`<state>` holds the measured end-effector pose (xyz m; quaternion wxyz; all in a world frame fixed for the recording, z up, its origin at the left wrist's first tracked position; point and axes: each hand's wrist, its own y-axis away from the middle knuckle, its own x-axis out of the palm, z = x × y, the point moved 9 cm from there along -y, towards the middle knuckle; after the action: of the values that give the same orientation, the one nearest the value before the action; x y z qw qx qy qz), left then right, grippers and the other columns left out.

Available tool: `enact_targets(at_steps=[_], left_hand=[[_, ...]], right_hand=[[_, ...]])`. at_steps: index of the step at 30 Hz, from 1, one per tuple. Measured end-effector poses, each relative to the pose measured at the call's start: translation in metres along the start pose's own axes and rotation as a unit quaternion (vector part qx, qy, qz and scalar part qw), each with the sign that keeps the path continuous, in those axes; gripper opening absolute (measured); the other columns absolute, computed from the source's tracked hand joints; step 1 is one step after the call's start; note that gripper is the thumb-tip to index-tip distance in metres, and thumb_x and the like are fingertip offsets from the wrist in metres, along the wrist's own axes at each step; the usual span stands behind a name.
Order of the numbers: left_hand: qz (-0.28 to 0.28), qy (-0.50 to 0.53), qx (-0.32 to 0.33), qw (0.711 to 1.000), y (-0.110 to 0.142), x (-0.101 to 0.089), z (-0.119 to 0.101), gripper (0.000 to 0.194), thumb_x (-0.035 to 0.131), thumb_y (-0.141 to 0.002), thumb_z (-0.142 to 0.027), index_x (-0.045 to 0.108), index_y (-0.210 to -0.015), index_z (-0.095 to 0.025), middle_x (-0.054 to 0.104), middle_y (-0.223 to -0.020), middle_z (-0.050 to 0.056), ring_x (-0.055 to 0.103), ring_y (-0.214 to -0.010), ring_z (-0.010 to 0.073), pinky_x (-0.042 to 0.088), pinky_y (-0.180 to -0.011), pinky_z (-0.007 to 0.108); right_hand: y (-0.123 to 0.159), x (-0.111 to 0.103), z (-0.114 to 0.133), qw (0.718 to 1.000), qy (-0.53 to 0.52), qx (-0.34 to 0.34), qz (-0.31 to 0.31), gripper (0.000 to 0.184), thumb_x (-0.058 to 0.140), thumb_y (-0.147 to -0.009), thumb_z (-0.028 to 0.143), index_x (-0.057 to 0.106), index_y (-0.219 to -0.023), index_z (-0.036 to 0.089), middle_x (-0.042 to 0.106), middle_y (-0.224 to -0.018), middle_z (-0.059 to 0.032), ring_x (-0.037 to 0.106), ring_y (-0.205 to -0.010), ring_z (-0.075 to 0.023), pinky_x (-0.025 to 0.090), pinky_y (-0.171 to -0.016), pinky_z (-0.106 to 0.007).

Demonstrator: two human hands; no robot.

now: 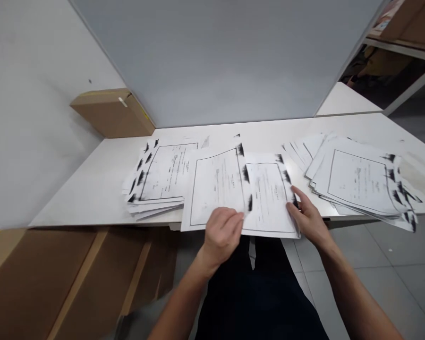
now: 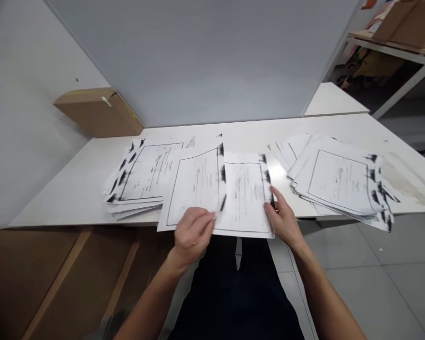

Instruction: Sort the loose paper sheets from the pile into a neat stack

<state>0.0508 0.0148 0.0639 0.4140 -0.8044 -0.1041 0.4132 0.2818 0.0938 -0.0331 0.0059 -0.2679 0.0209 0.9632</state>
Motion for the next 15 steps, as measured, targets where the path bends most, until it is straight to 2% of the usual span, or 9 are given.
enact_targets(at_steps=[3,6,7,9,12,13,15], left_hand=[[0.06,0.01,0.037,0.997,-0.003,0.044,-0.033,0.011,0.052,-0.079,-0.007,0.06,-0.083,-0.014,0.059,-0.073,0.005,0.054,-0.07,0.0146,0.045,-0.061,0.029],[0.118,0.007,0.054,0.992,0.005,0.085,-0.058,0.014,0.05,-0.081,-0.008,0.059,-0.073,-0.014,0.056,-0.066,0.004,0.051,-0.065,0.0143,0.042,-0.057,0.028],[0.136,0.008,0.053,0.989,0.009,0.096,-0.064,0.016,0.049,-0.081,-0.008,0.059,-0.07,-0.014,0.056,-0.066,0.004,0.05,-0.063,0.0142,0.041,-0.056,0.028],[0.174,0.027,0.053,0.983,0.016,0.113,-0.074,0.015,0.049,-0.082,-0.011,0.06,-0.072,-0.014,0.056,-0.067,0.005,0.05,-0.063,0.0143,0.042,-0.056,0.028],[0.217,0.098,0.053,0.97,0.013,0.121,-0.075,0.018,0.054,-0.084,-0.029,0.062,-0.088,-0.014,0.061,-0.078,0.006,0.055,-0.072,0.0161,0.047,-0.062,0.029],[0.221,0.117,0.044,0.967,0.006,0.117,-0.068,0.023,0.054,-0.083,-0.034,0.062,-0.094,-0.014,0.063,-0.082,0.006,0.056,-0.077,0.0169,0.048,-0.067,0.03],[0.211,0.123,0.0,0.97,-0.018,0.103,-0.041,0.029,0.053,-0.084,-0.038,0.061,-0.102,-0.017,0.065,-0.091,0.006,0.057,-0.088,0.0184,0.048,-0.078,0.034]], right_hand=[[0.005,0.006,0.0,0.999,-0.011,0.005,0.04,0.055,0.044,-0.086,0.044,0.038,-0.137,0.025,0.058,-0.076,-0.0022,0.053,-0.064,-0.0157,0.045,-0.06,-0.028],[0.006,0.0,-0.001,0.999,-0.04,0.005,0.037,0.048,0.04,-0.087,0.047,0.05,-0.128,0.024,0.061,-0.099,-0.0062,0.056,-0.088,-0.0198,0.045,-0.077,-0.031],[0.005,-0.001,-0.004,0.998,-0.046,0.014,0.039,0.047,0.039,-0.087,0.048,0.052,-0.125,0.024,0.061,-0.102,-0.0061,0.056,-0.091,-0.0202,0.045,-0.078,-0.031],[0.005,0.0,-0.011,0.997,-0.046,0.035,0.06,0.05,0.043,-0.085,0.048,0.049,-0.128,0.024,0.062,-0.091,-0.0043,0.057,-0.082,-0.0191,0.046,-0.07,-0.03],[0.005,-0.004,-0.014,0.996,-0.005,0.022,0.085,0.06,0.051,-0.082,0.041,0.036,-0.136,0.021,0.055,-0.068,0.0017,0.052,-0.061,-0.0157,0.044,-0.056,-0.027],[0.005,-0.009,-0.011,0.997,0.016,0.004,0.082,0.057,0.051,-0.082,0.038,0.038,-0.134,0.02,0.054,-0.066,0.0019,0.052,-0.06,-0.0155,0.044,-0.055,-0.027],[0.006,-0.025,0.001,0.994,0.064,-0.043,0.075,0.038,0.047,-0.086,0.035,0.051,-0.119,0.02,0.057,-0.068,-0.0002,0.053,-0.061,-0.0161,0.043,-0.055,-0.027]])
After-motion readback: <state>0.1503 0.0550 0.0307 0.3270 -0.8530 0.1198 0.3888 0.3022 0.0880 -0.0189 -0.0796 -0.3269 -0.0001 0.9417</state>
